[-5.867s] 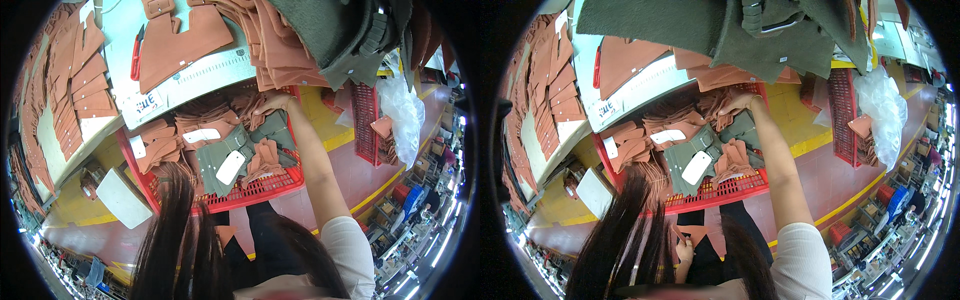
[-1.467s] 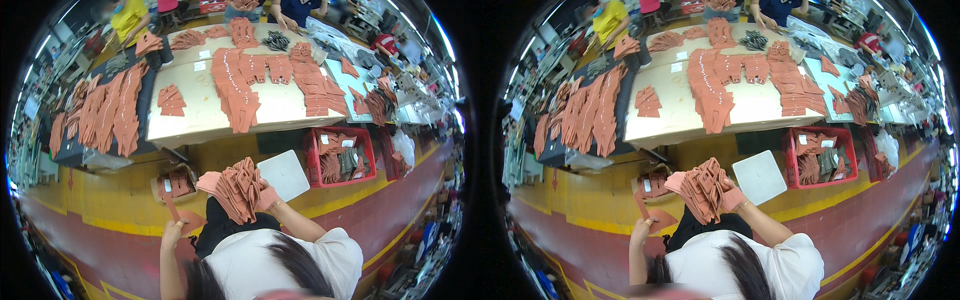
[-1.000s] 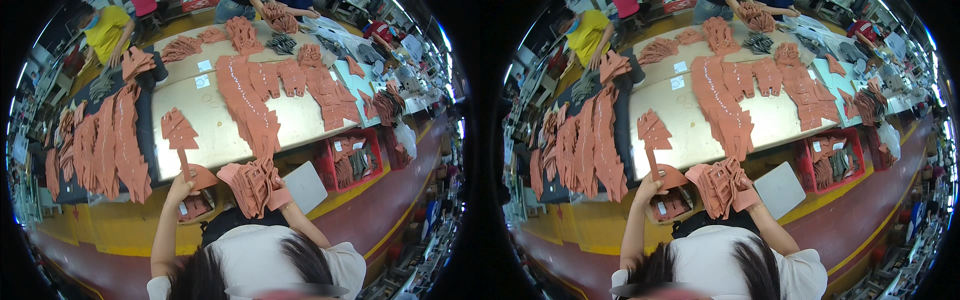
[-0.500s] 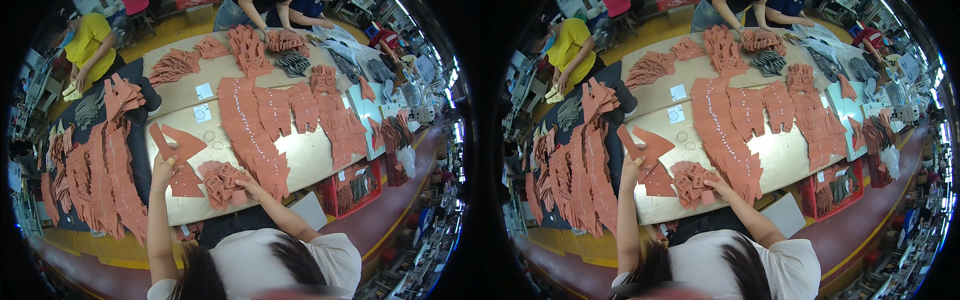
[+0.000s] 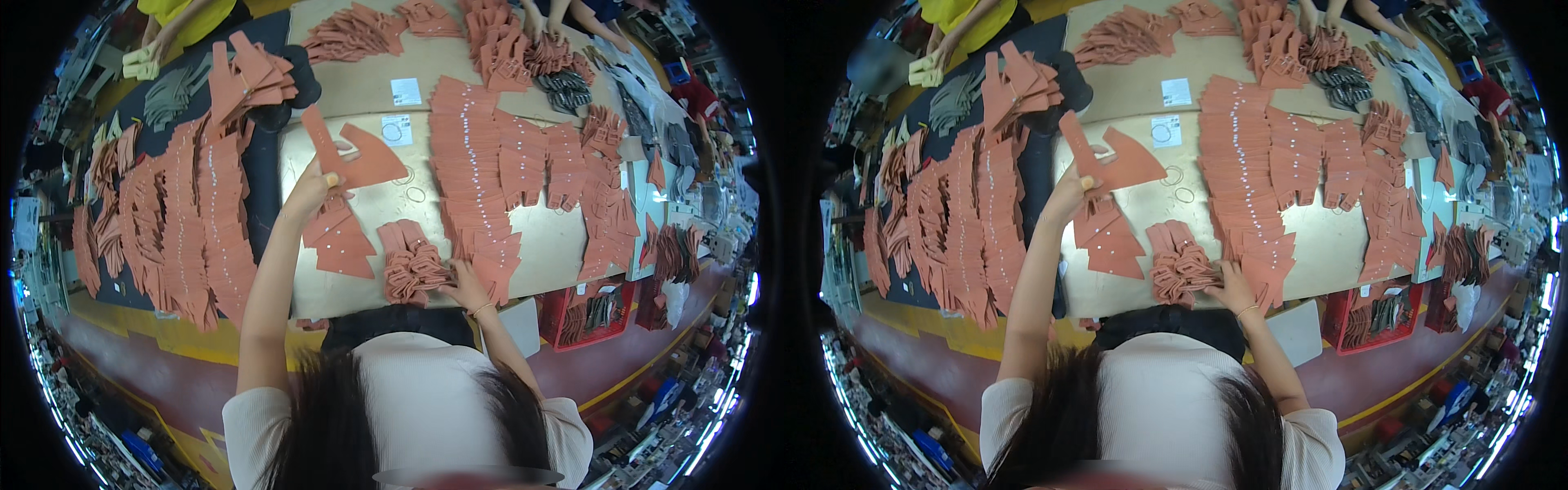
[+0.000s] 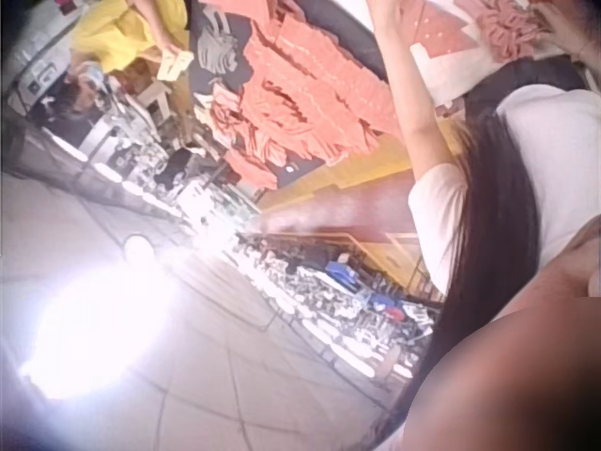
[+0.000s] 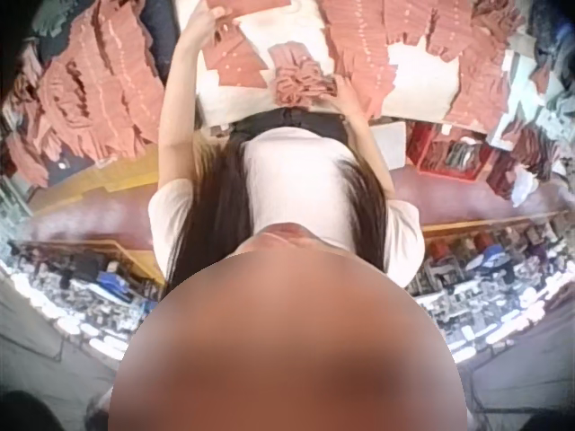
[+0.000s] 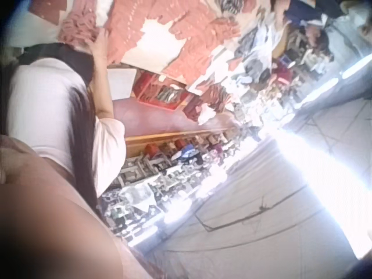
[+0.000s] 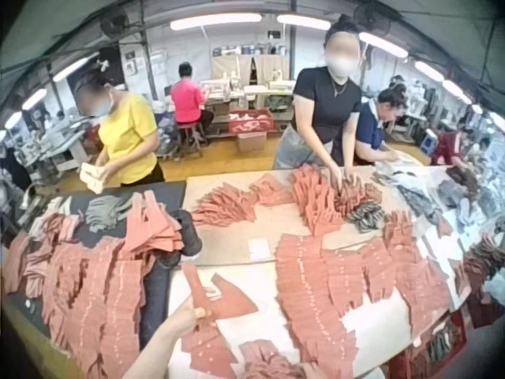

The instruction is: The person gathers pink fabric pieces from a table, aligns them, and secures them with rubber bands. They retrieve additional pieces from a red basket, then continue bundling and stacking the finished bundles on the table.

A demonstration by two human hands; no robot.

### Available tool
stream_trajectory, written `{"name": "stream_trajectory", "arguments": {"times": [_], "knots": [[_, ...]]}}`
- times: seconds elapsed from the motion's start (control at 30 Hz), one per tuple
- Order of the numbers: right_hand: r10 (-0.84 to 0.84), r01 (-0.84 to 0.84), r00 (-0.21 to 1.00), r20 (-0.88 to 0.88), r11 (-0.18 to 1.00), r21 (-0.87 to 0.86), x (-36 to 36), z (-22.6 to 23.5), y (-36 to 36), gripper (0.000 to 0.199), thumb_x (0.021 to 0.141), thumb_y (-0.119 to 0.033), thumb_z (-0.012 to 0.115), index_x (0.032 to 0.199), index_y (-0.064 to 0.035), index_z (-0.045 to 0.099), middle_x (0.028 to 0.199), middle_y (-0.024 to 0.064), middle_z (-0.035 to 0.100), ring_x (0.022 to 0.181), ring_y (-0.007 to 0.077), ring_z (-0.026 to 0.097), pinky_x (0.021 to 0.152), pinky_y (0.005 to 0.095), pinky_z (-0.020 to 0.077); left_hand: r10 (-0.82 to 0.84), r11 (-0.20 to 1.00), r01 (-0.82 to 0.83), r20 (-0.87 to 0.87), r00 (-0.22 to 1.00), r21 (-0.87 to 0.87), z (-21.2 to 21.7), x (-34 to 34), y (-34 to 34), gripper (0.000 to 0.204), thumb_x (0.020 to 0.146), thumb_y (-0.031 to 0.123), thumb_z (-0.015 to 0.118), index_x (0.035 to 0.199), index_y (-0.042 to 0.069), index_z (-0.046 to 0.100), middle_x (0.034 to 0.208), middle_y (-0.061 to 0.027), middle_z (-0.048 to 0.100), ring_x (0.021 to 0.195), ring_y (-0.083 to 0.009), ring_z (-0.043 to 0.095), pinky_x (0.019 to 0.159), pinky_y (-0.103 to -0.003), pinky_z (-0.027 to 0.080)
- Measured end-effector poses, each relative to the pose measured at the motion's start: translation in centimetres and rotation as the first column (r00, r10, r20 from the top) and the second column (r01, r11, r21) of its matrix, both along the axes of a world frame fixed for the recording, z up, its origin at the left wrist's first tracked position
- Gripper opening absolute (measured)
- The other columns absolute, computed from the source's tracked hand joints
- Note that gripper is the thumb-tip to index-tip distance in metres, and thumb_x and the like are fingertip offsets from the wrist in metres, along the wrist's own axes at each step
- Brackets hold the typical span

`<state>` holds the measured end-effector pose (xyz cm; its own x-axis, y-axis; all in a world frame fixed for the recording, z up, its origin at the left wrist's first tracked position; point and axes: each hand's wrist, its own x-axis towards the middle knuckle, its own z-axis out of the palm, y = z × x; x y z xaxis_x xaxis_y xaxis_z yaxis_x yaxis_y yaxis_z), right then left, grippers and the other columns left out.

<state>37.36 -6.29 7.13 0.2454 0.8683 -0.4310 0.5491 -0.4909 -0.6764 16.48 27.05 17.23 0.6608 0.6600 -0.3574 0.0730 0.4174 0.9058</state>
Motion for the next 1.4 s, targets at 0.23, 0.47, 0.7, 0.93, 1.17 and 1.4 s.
{"name": "stream_trajectory", "arguments": {"times": [0.23,0.47,0.7,0.93,1.17,1.4], "knots": [[-0.172,0.261,0.884,-0.434,0.953,0.154,0.9,3.5,11.1,0.038,0.090,-0.016,0.059,0.126,-0.0047,0.051,0.122,0.0158,0.056,0.113,0.0269,0.056,0.093,0.0357,0.0458,-0.146,0.989,0.147,0.021,0.989,-0.003,0.3,1.1,2.7,0.057,0.076,-0.003,0.042,0.131,0.010,0.040,0.134,-0.0155,0.047,0.125,-0.0237,0.049,0.073,-0.030,0.056],[-0.225,0.460,0.213,-0.951,0.882,-0.105,1.3,1.2,22.9,0.037,0.097,-0.017,0.051,0.130,-0.0003,0.044,0.124,0.0143,0.055,0.108,0.0245,0.061,0.085,0.0346,0.0520,-0.218,0.973,0.228,-0.180,0.959,0.033,-4.7,1.6,4.5,0.068,0.078,0.008,0.057,0.140,0.011,0.032,0.137,-0.0194,0.047,0.108,-0.0207,0.059,0.076,-0.032,0.055],[-0.431,0.285,0.726,-0.536,0.898,-0.336,0.2,-6.0,25.1,0.028,0.095,-0.018,0.054,0.116,0.0018,0.053,0.105,0.0119,0.065,0.080,0.0203,0.069,0.065,0.0279,0.0559,0.224,0.940,0.139,-0.871,0.436,0.311,-13.7,-7.1,2.6,0.062,0.076,0.027,0.068,0.129,0.002,0.047,0.127,-0.0247,0.052,0.111,-0.0342,0.057,0.093,-0.039,0.047],[-0.389,0.322,0.796,-0.464,0.921,-0.221,-0.2,-6.9,25.5,0.026,0.094,-0.012,0.054,0.115,0.0024,0.053,0.103,0.0131,0.065,0.077,0.0191,0.068,0.063,0.0276,0.0569,0.267,0.946,0.047,-0.855,0.446,0.320,-15.2,-10.4,-1.9,0.053,0.072,0.023,0.075,0.114,-0.003,0.057,0.099,-0.0192,0.067,0.095,-0.0307,0.065,0.083,-0.037,0.050],[-0.465,0.380,0.646,-0.605,0.884,-0.273,-0.5,-5.5,26.1,0.024,0.095,-0.010,0.052,0.115,0.0038,0.053,0.103,0.0142,0.064,0.079,0.0200,0.067,0.066,0.0281,0.0573,0.239,0.971,-0.144,-0.794,0.559,0.191,-15.5,-10.9,-1.2,0.041,0.070,0.022,0.077,0.098,-0.003,0.062,0.094,-0.0161,0.068,0.089,-0.0243,0.066,0.080,-0.033,0.050],[-0.442,0.351,0.685,-0.580,0.897,-0.268,-0.3,-5.4,25.7,0.025,0.095,-0.012,0.051,0.115,0.0032,0.052,0.103,0.0129,0.064,0.081,0.0202,0.067,0.070,0.0289,0.0585,0.276,0.957,-0.247,-0.721,0.636,0.149,-16.2,-11.2,-0.8,0.039,0.068,0.018,0.079,0.097,-0.003,0.062,0.092,-0.0158,0.067,0.086,-0.0224,0.064,0.078,-0.031,0.048]]}}
